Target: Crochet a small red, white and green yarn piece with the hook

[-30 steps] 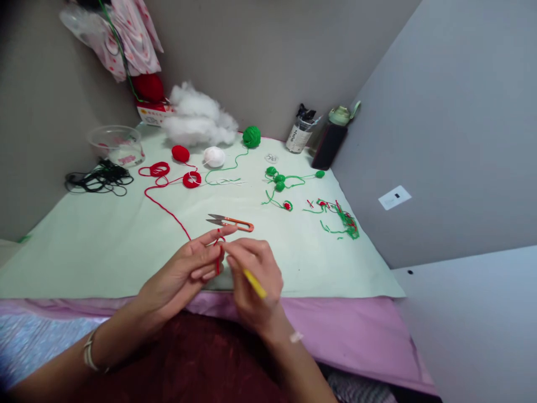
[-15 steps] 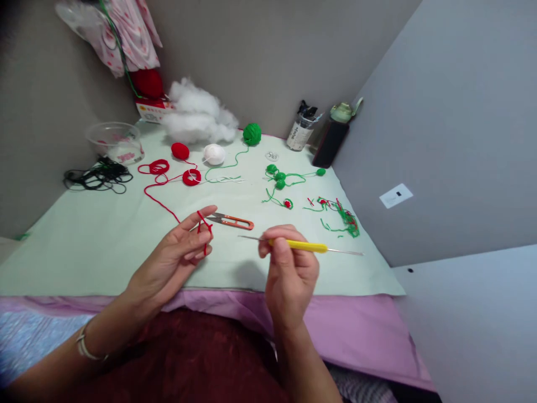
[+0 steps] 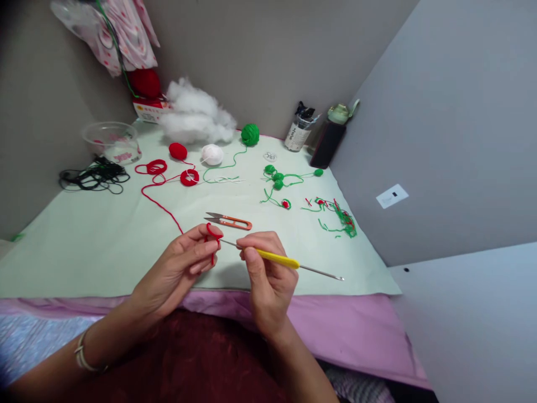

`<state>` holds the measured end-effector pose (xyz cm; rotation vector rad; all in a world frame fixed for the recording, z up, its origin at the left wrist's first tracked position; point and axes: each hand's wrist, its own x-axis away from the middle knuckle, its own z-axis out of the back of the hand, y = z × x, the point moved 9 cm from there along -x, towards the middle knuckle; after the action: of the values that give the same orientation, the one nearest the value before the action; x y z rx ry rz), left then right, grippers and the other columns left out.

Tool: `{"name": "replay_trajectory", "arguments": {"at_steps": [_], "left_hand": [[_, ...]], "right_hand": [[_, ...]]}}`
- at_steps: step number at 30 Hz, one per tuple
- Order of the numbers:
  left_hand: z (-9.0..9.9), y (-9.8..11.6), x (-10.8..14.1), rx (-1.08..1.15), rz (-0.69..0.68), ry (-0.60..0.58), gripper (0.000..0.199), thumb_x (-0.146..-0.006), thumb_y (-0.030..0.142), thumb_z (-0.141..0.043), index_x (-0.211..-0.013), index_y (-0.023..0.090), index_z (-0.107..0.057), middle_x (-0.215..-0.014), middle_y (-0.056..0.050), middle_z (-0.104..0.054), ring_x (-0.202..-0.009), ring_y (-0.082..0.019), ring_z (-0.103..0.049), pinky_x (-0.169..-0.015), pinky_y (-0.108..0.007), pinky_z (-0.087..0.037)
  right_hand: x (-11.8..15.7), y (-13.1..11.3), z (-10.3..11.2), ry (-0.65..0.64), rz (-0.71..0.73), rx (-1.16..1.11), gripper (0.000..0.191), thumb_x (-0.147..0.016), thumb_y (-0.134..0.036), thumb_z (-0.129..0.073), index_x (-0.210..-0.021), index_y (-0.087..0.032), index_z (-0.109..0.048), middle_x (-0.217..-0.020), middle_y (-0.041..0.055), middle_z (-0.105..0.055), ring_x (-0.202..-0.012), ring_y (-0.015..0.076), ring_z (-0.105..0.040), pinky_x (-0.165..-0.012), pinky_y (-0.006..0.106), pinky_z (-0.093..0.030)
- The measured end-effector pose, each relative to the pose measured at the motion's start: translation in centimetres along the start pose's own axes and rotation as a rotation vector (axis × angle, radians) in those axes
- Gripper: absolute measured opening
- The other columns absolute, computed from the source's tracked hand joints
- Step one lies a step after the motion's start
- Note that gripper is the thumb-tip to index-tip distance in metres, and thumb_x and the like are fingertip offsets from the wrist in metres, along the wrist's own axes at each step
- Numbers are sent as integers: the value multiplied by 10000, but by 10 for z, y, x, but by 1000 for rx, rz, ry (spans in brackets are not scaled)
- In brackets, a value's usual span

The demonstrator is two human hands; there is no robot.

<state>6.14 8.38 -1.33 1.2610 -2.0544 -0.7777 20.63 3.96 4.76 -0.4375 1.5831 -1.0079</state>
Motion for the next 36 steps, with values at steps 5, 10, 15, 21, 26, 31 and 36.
{"name": "replay_trajectory", "arguments": {"at_steps": [5,10,15,21,26,31,36], "left_hand": [[-3,1,0,-2,2,-12,141,-822,222,-859,-923,157,-784,-619,67,-454,-530,-52,-282,-495,-181,-264],[-3,0,-1,5,15,-21,142,-810,217,-868,-903,152,-782,-612,73,-438,-526,-44,-274,-495,-171,-262],[-3,-1,0,-5,21,-21,125,-835,215,-851,-921,153,-784,-631,64,-462,-534,-44,-289,-512,-176,-283],[-3,1,-1,-41,10,-17,138,-820,242,-858,-895,154,-782,-663,49,-516,-533,-51,-291,-504,-208,-269],[0,4,0,-100,-36,15,157,-792,253,-875,-875,165,-775,-804,10,-627,-565,-55,-356,-512,-226,-274],[0,5,2,-186,-71,4,131,-821,276,-858,-876,191,-773,-679,41,-545,-570,-78,-363,-513,-233,-261],[-2,0,2,-155,-44,-7,270,-792,221,-873,-1053,221,-803,-698,52,-541,-557,-74,-349,-502,-229,-238]], "right_hand": [[0,1,0,19,-2,6,191,-998,-180,-608,-983,-253,-784,-839,24,-688,-777,173,-645,-629,320,-515],[0,0,0,20,0,22,196,-1001,-180,-600,-982,-253,-782,-835,24,-683,-772,173,-641,-626,320,-517],[0,-1,0,12,-1,34,181,-1003,-191,-603,-977,-248,-772,-831,26,-679,-765,172,-641,-621,318,-521],[0,-3,-2,-3,-3,62,180,-1005,-195,-596,-978,-248,-766,-834,29,-684,-776,181,-655,-627,327,-539],[0,-3,-3,-14,6,63,183,-1006,-192,-601,-988,-249,-773,-843,33,-694,-797,187,-660,-640,333,-538],[0,-3,-5,-25,21,30,194,-1004,-173,-610,-1008,-257,-785,-849,25,-706,-800,175,-655,-657,326,-535],[1,-1,-10,-74,-10,-26,209,-1019,-172,-584,-1018,-264,-771,-862,18,-710,-758,162,-652,-642,321,-534]]}}
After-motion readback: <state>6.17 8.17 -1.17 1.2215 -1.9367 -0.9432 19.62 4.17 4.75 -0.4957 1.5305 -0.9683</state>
